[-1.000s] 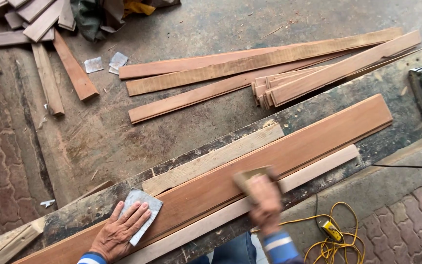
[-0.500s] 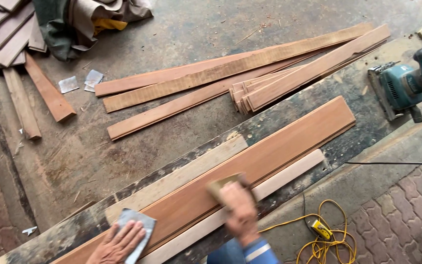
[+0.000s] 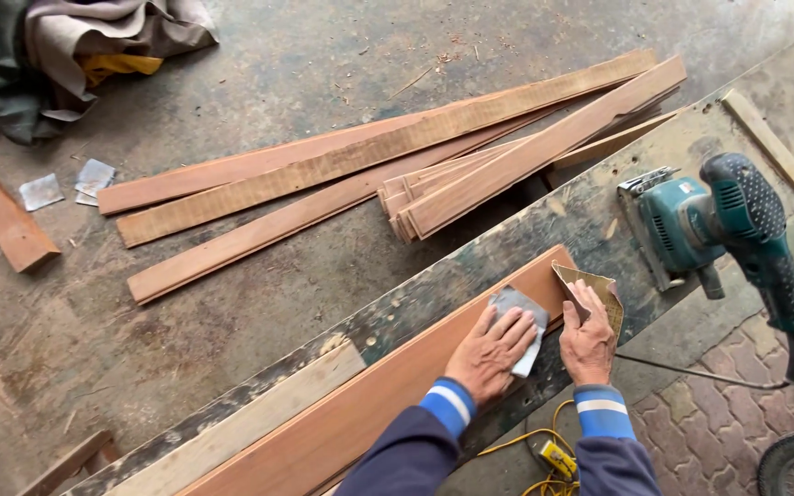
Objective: Sand a wooden plank using a power sander and sandpaper.
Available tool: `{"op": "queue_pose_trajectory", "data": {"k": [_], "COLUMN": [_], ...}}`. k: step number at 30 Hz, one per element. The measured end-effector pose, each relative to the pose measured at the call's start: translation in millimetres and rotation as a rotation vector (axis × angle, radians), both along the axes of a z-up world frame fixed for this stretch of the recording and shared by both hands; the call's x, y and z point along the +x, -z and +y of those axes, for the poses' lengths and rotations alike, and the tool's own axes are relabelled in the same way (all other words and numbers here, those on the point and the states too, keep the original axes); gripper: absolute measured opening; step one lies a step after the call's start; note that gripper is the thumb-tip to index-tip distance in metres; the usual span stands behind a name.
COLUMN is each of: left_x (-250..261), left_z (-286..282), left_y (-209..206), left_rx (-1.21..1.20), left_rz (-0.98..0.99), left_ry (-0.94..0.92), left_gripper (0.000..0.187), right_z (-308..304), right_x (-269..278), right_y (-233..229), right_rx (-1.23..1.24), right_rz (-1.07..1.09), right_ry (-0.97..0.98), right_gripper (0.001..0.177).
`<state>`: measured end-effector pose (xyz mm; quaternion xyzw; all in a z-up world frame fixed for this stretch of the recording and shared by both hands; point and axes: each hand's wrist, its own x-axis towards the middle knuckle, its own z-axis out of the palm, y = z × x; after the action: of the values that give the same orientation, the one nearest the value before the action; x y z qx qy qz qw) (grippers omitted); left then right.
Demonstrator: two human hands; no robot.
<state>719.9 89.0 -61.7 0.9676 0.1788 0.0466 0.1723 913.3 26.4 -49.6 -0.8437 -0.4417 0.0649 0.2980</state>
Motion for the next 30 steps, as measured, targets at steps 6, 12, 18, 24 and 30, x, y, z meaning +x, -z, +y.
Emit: {"op": "queue_pose_trajectory", "data": {"k": [6, 12, 18, 24, 30], "left_x": [-227, -573, -548, -526, -528], "left_z": [-1, -65, -96, -87, -78], "left_y": [-22, 86, 43, 13, 8], "left_rx": [0.114, 0.836, 0.374, 0.253, 0.289], "left_rz": [0.296, 0.003, 0.095, 0.065, 0.082], "left_ry": [0.173, 0.014, -0.285, -0.341, -0.261], "left_gripper": [0.088, 0.047, 0.048, 0.051, 0.053], "right_z": [-4, -52, 19, 13, -22], "right_x": [-112, -271, -57, -149, -241], "right_y": [-5, 29, 11, 16, -15], "right_rx": [-0.075, 0.292, 0.031, 0.296, 0.135], "right_rz": [0.028, 0.094, -0.059, 0.36, 0.055], "right_ry": [-0.139, -0.899, -0.41, -0.332, -0.951], "right_gripper": [0.022, 0.024, 0.027, 0.04, 0.049]}}
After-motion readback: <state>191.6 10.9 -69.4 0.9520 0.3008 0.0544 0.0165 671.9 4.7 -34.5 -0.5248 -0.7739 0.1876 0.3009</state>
